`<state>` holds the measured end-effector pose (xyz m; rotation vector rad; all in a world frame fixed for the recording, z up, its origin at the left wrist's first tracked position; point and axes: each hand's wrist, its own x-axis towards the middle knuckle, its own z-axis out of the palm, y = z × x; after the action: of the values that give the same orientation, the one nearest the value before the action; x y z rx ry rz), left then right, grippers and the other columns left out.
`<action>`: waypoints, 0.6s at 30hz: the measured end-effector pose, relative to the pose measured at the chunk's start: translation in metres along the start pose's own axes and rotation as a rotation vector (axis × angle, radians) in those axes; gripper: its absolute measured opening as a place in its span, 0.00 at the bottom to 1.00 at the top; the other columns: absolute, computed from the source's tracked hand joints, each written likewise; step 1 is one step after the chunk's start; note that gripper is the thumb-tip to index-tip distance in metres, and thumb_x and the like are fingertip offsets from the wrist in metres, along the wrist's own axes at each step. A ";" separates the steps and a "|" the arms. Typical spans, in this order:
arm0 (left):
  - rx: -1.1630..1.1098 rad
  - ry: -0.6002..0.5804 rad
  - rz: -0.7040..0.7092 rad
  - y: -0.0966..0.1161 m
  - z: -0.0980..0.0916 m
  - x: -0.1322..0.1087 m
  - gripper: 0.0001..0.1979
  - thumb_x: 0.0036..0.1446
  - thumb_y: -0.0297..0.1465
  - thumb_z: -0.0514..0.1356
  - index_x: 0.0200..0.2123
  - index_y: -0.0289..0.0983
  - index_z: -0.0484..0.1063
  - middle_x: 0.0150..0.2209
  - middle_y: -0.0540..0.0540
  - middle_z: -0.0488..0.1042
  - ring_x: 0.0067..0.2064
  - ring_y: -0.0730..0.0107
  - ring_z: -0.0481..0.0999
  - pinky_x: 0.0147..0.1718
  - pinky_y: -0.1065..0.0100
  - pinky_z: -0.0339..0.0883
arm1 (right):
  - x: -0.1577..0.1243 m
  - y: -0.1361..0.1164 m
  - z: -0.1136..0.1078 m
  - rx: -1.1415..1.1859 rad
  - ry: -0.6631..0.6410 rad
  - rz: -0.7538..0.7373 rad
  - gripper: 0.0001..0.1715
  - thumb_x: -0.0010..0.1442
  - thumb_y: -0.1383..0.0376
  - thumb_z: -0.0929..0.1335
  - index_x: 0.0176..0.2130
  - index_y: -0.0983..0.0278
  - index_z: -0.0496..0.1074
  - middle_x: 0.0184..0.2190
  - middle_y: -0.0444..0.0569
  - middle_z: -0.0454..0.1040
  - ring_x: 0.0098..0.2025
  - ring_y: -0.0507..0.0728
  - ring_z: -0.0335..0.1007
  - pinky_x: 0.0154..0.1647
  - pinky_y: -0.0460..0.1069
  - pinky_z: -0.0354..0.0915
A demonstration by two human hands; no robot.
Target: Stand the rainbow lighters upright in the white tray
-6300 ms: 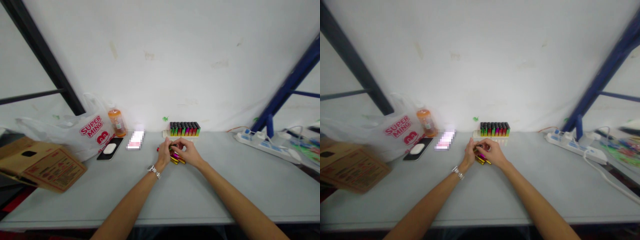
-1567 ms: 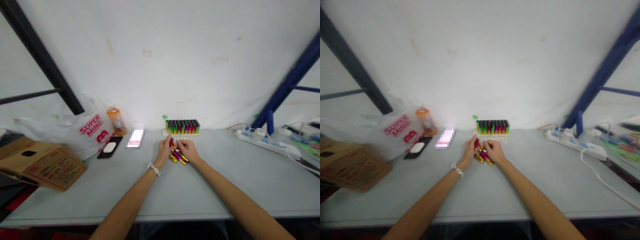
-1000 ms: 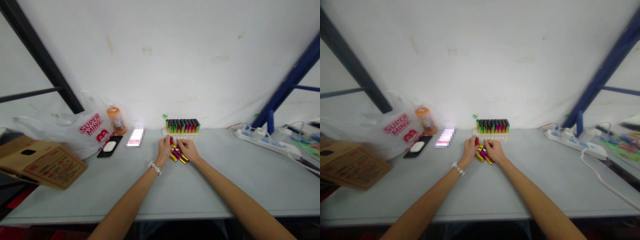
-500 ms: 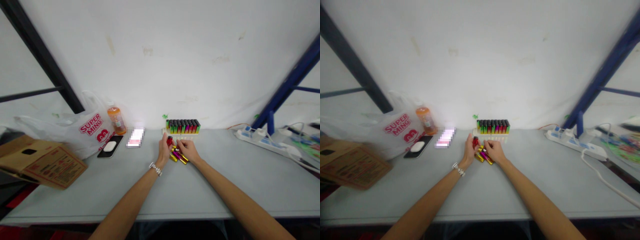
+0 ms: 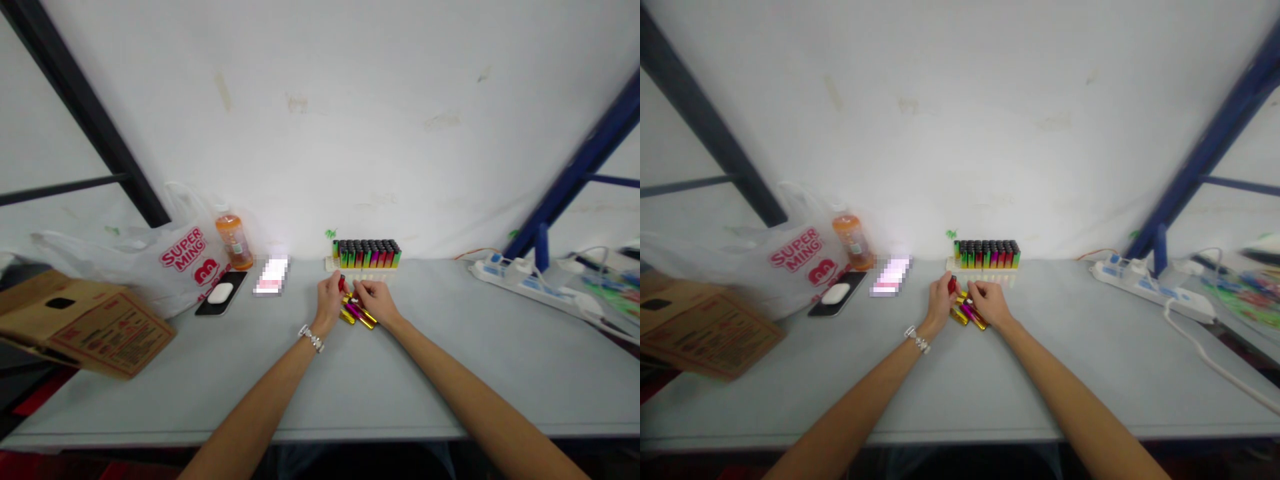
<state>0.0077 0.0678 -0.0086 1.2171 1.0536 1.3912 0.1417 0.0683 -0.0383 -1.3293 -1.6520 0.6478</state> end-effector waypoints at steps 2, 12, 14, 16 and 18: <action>0.013 0.011 0.016 0.000 0.001 0.001 0.25 0.58 0.45 0.50 0.14 0.37 0.62 0.15 0.52 0.59 0.19 0.77 0.57 0.20 0.71 0.52 | 0.000 0.000 0.000 -0.001 0.001 0.001 0.28 0.64 0.50 0.60 0.22 0.64 0.69 0.16 0.43 0.67 0.21 0.51 0.61 0.25 0.45 0.55; 0.023 -0.023 0.050 -0.003 0.000 0.004 0.18 0.54 0.38 0.49 0.17 0.37 0.62 0.16 0.52 0.59 0.20 0.77 0.56 0.20 0.73 0.50 | 0.000 0.000 0.000 -0.008 -0.009 -0.008 0.28 0.64 0.51 0.60 0.22 0.65 0.69 0.16 0.42 0.66 0.21 0.50 0.60 0.25 0.45 0.54; 0.021 -0.019 0.044 -0.003 0.000 0.004 0.19 0.55 0.39 0.49 0.16 0.37 0.61 0.15 0.53 0.58 0.19 0.78 0.56 0.19 0.73 0.49 | 0.000 -0.001 0.000 -0.011 -0.008 -0.004 0.28 0.64 0.51 0.60 0.22 0.65 0.69 0.16 0.42 0.66 0.21 0.50 0.59 0.25 0.45 0.54; 0.015 -0.011 0.036 -0.004 0.000 0.004 0.19 0.56 0.40 0.48 0.16 0.37 0.61 0.15 0.53 0.57 0.18 0.78 0.55 0.19 0.73 0.48 | 0.001 0.000 0.001 -0.011 -0.009 0.001 0.28 0.64 0.51 0.60 0.22 0.65 0.69 0.16 0.42 0.66 0.21 0.50 0.59 0.25 0.45 0.54; 0.007 -0.006 0.029 -0.004 0.000 0.004 0.20 0.56 0.40 0.48 0.16 0.37 0.61 0.15 0.53 0.57 0.18 0.78 0.54 0.19 0.73 0.48 | 0.001 0.000 0.001 -0.011 -0.012 0.002 0.28 0.64 0.51 0.60 0.22 0.65 0.69 0.16 0.42 0.66 0.21 0.50 0.59 0.25 0.45 0.54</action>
<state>0.0084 0.0725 -0.0121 1.2457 1.0412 1.4065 0.1410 0.0692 -0.0385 -1.3379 -1.6661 0.6497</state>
